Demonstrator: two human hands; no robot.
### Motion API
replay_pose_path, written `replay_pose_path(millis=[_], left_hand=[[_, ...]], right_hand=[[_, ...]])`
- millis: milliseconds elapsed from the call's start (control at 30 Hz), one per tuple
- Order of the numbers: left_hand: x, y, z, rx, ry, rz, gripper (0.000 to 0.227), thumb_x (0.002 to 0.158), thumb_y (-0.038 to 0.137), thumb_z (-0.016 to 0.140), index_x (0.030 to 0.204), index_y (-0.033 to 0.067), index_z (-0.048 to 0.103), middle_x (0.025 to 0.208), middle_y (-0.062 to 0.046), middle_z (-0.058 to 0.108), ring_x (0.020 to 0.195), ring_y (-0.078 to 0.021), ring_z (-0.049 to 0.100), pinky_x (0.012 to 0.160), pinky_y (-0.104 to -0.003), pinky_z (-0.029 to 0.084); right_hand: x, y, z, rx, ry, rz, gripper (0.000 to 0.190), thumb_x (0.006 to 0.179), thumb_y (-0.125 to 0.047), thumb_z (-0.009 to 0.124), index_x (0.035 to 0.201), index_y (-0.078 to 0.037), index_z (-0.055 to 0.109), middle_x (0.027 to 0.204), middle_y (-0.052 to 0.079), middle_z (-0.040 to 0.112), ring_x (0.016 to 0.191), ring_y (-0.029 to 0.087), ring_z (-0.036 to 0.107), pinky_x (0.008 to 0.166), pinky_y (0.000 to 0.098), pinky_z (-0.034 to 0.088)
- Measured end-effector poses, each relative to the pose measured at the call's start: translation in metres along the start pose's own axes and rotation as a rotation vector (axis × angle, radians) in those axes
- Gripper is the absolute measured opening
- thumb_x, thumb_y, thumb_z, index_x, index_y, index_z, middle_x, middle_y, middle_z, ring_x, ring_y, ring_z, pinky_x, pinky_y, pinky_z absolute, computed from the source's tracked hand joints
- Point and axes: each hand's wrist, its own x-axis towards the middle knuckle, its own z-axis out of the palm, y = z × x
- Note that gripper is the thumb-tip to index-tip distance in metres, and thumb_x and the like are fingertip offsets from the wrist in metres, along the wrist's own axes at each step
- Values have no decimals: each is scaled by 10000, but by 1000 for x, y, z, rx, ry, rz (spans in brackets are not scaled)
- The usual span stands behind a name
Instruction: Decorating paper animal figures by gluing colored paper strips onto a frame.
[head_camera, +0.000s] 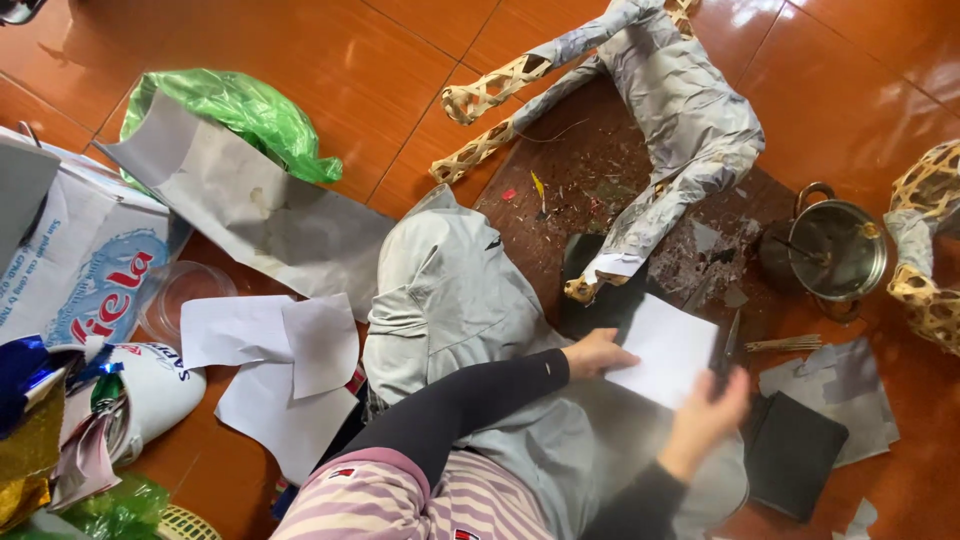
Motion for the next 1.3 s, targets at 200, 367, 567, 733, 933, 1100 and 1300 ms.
replay_pose_path(millis=[200, 367, 567, 733, 933, 1100, 1300], left_hand=[[-33, 23, 2, -301, -388, -49, 397, 847, 45, 769, 1218, 16, 630, 1027, -60, 729, 847, -130, 702, 742, -288, 591], [-65, 42, -29, -138, -244, 56, 378, 827, 34, 779, 1176, -29, 647, 992, -93, 730, 812, -155, 691, 713, -302, 569], [-79, 34, -68, -9, 28, 312, 401, 824, 88, 790, 1175, -50, 654, 1021, -81, 720, 842, -128, 670, 731, -279, 564], [-105, 58, -81, 9, 63, 225, 411, 861, 147, 816, 1171, -49, 632, 1037, -108, 735, 869, -167, 698, 743, -322, 582], [-117, 97, -101, -501, -70, 75, 325, 937, 189, 683, 1238, 89, 615, 1128, -57, 710, 988, -193, 712, 857, -414, 596], [-122, 102, -105, -578, -91, 107, 358, 1014, 210, 637, 1294, -10, 603, 1208, -109, 692, 1069, -239, 687, 934, -427, 573], [-83, 69, -126, -687, 32, 154, 326, 1036, 209, 598, 1302, 21, 576, 1256, -107, 668, 1140, -258, 653, 1039, -445, 524]], right_hand=[[-57, 28, -33, 880, 46, 161, 829, 1072, -635, 484, 1615, -32, 315, 1613, 207, 421, 1483, 279, 476, 1239, 433, 415], [-67, 17, -4, 1359, -421, 438, 892, 985, -721, 447, 1629, -110, 368, 1590, 67, 462, 1422, 248, 464, 1154, 433, 425], [-67, -1, 30, 707, -430, 180, 606, 982, -400, 610, 1440, -11, 528, 1392, 159, 601, 1207, 295, 642, 988, 433, 552], [-61, -50, 47, 903, -422, 313, 552, 913, 50, 621, 1449, -27, 515, 1301, 117, 650, 1156, 241, 649, 1000, 367, 542], [-45, -56, 61, 901, -612, 310, 611, 868, 74, 608, 1464, -1, 496, 1338, 113, 655, 1195, 216, 657, 1038, 356, 527], [-31, -51, 68, 875, -662, 262, 641, 850, 81, 650, 1471, 27, 498, 1332, 101, 657, 1183, 208, 652, 1040, 351, 517], [3, -71, 82, 318, -378, -241, 570, 958, -11, 685, 1491, 38, 488, 1354, 171, 669, 1253, 222, 655, 1059, 348, 522]])
